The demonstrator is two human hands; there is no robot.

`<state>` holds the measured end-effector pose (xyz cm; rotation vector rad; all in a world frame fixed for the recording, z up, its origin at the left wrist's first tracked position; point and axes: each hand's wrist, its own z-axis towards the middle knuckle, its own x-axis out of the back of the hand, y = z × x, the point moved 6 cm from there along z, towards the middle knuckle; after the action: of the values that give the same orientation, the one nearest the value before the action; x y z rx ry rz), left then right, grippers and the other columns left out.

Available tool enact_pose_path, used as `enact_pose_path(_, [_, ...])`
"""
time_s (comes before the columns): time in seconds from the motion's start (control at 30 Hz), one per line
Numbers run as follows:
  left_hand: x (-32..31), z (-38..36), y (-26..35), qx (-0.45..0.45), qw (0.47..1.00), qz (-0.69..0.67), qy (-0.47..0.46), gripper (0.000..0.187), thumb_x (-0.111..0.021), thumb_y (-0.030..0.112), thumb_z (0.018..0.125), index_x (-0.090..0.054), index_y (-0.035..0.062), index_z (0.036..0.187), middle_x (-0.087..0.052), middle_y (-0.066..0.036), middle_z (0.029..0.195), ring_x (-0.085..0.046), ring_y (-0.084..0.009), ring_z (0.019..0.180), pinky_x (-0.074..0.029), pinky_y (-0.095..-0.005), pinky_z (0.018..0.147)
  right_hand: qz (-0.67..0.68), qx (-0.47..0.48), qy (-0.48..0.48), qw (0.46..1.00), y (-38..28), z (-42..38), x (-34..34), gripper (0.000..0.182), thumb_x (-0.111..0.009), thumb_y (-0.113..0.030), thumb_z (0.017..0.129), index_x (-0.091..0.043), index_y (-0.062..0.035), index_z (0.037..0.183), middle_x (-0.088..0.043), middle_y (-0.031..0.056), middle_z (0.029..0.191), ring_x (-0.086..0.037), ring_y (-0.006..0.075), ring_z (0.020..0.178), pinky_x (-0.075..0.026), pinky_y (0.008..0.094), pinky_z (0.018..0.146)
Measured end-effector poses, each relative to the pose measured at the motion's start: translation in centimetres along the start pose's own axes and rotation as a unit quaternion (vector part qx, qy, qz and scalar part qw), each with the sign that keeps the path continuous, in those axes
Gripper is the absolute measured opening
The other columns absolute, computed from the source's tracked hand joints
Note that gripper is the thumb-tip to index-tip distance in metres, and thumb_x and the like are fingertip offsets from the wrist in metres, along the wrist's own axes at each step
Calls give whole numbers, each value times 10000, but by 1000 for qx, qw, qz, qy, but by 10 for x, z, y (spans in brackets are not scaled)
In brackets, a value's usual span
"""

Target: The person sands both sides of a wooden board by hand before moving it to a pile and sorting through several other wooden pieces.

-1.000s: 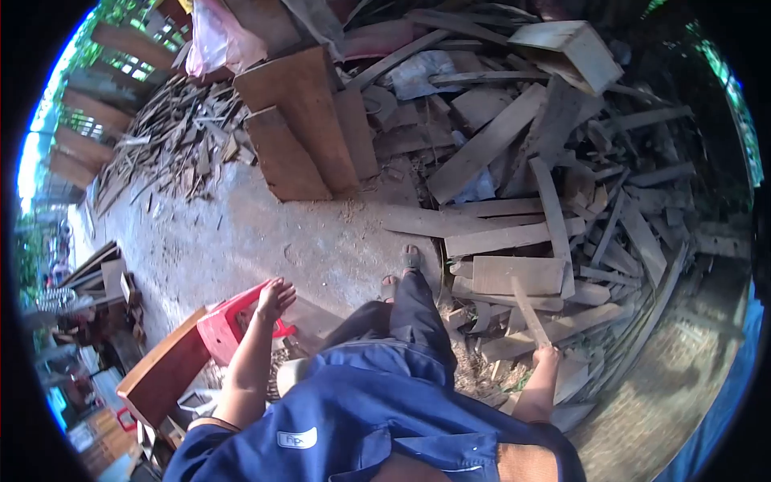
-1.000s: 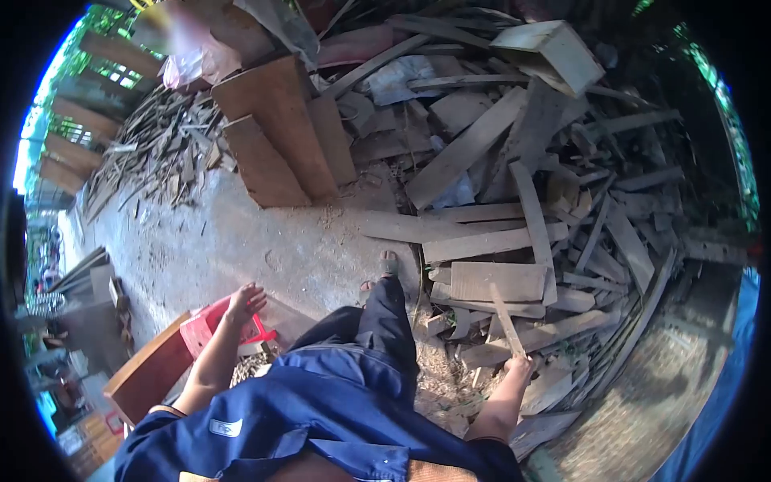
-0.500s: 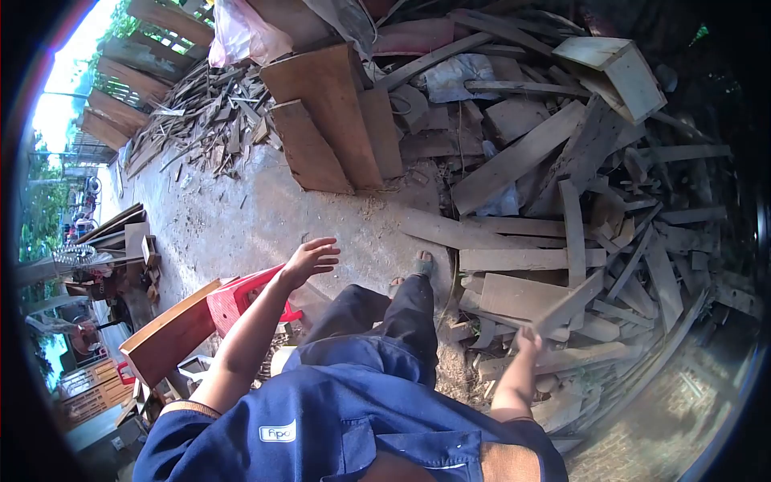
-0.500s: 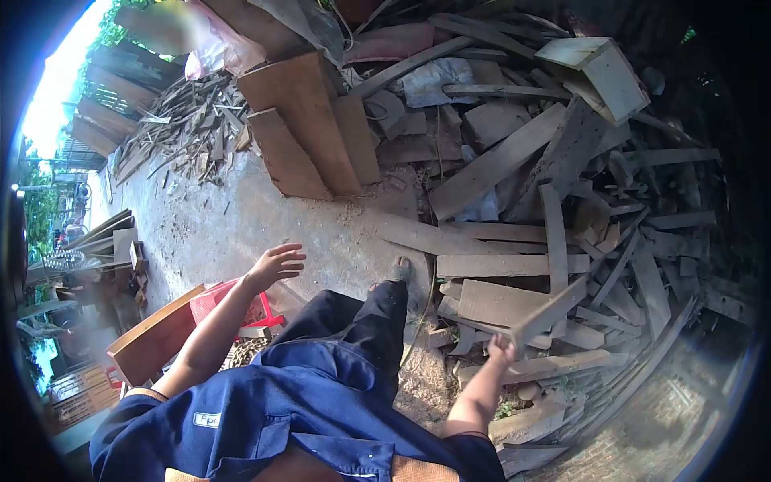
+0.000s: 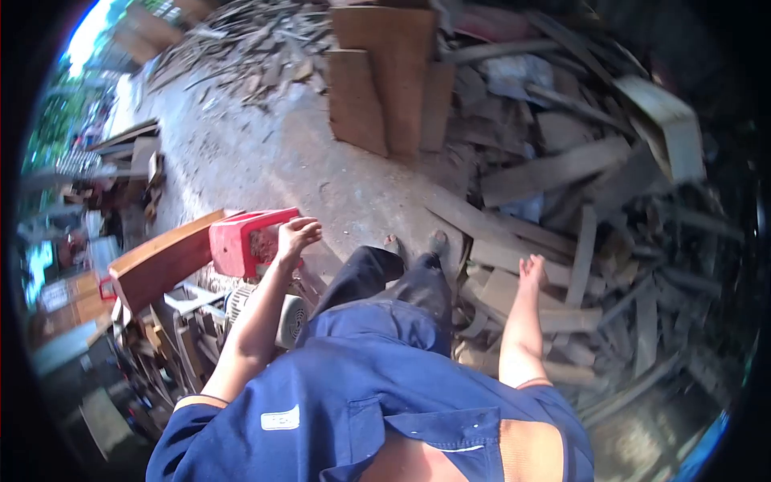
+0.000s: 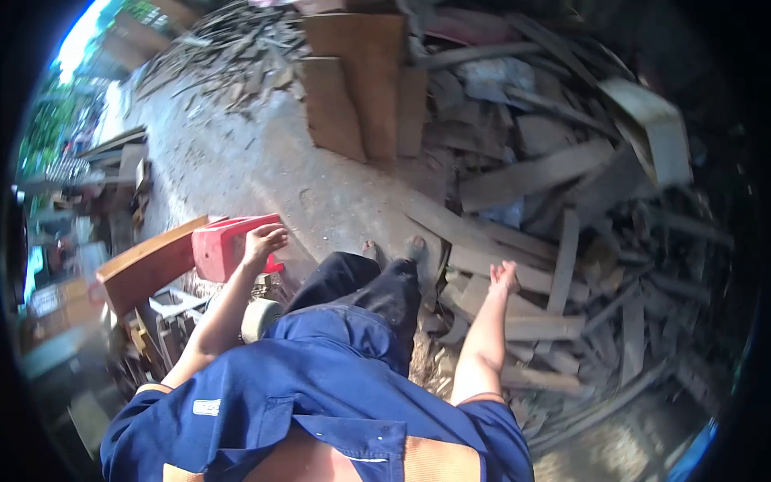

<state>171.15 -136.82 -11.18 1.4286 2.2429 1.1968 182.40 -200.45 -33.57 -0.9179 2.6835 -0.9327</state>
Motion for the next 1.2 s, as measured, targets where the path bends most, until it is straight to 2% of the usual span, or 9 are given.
enact_pose_path(0.27, [60, 16, -2, -98, 986, 73, 117, 524, -686, 59, 855, -513, -20, 1344, -509, -179, 1403, -445, -285, 1341, -469, -378, 1030, -486, 446, -144, 737, 57, 97, -138, 573, -696, 12, 724, -567, -57, 1277, -623, 124, 1045, -615, 182, 739, -530, 437, 654])
enact_pose_path(0.3, [83, 31, -22, -153, 943, 259, 146, 312, -707, 86, 850, -656, -41, 1131, -641, -170, 1221, -612, -242, 1156, -529, -321, 905, -321, 102, -216, 916, 67, 46, -174, 324, -691, -59, 791, -653, -49, 1113, -645, 103, 869, -600, 184, 645, -522, 462, 590])
enact_pose_path(0.37, [104, 30, -24, -34, 983, -39, 177, 257, -705, 251, 890, -699, 7, 809, -653, -63, 595, -669, -159, 533, -537, -317, 520, -299, 147, -205, 920, 69, -58, -247, 146, -630, -67, 875, -643, -57, 730, -554, 65, 531, -398, 120, 365, -402, 296, 342])
enact_pose_path(0.5, [173, 65, -60, -3, 953, -147, 264, 382, -648, 184, 896, -581, 76, 1257, -689, -138, 871, -686, -168, 662, -550, -292, 571, -350, 222, -269, 870, 148, -105, -357, 311, -547, 4, 819, -679, -47, 1096, -698, 112, 923, -651, 268, 746, -557, 412, 580])
enact_pose_path(0.6, [230, 78, -59, -111, 956, 138, 233, 737, -708, 131, 808, -393, 92, 1473, -430, -179, 1477, -556, -280, 1203, -491, -349, 958, -606, 375, -405, 572, 235, -146, -444, 246, -581, -113, 881, -668, -62, 1106, -688, 112, 1065, -662, 289, 944, -534, 367, 833])
enact_pose_path(0.63, [249, 85, -73, -79, 970, 78, 218, 716, -733, 124, 780, -445, 70, 1433, -463, -176, 1444, -564, -291, 1178, -437, -367, 1034, -718, 552, -371, 204, 228, -259, -467, 268, -591, -269, 917, -669, -62, 1069, -660, 128, 1127, -625, 272, 1019, -518, 397, 836])
enact_pose_path(0.67, [263, 91, -78, -73, 983, 3, 168, 611, -709, 122, 821, -495, 64, 1390, -472, -169, 1429, -572, -283, 1169, -467, -380, 1007, -606, 391, -415, 556, 207, -324, -480, 243, -620, -289, 894, -685, -66, 965, -677, 123, 999, -650, 268, 901, -525, 412, 740])
enact_pose_path(0.77, [300, 99, -144, 41, 959, -252, 127, 522, -619, 119, 927, -457, 110, 1422, -518, -112, 1374, -614, -248, 1084, -526, -420, 871, -579, 604, -408, 365, 264, -392, -547, 250, -542, -271, 889, -685, -76, 826, -693, 152, 850, -657, 355, 694, -522, 465, 651])
enact_pose_path(1.2, [268, 143, -61, 81, 991, -104, 6, 465, -618, 145, 945, -496, 36, 1380, -627, -85, 1200, -646, -170, 971, -530, -295, 805, -769, 345, -310, 440, 279, -309, -493, 409, -629, -419, 839, -734, -55, 994, -697, 214, 1048, -681, 386, 972, -530, 506, 881])
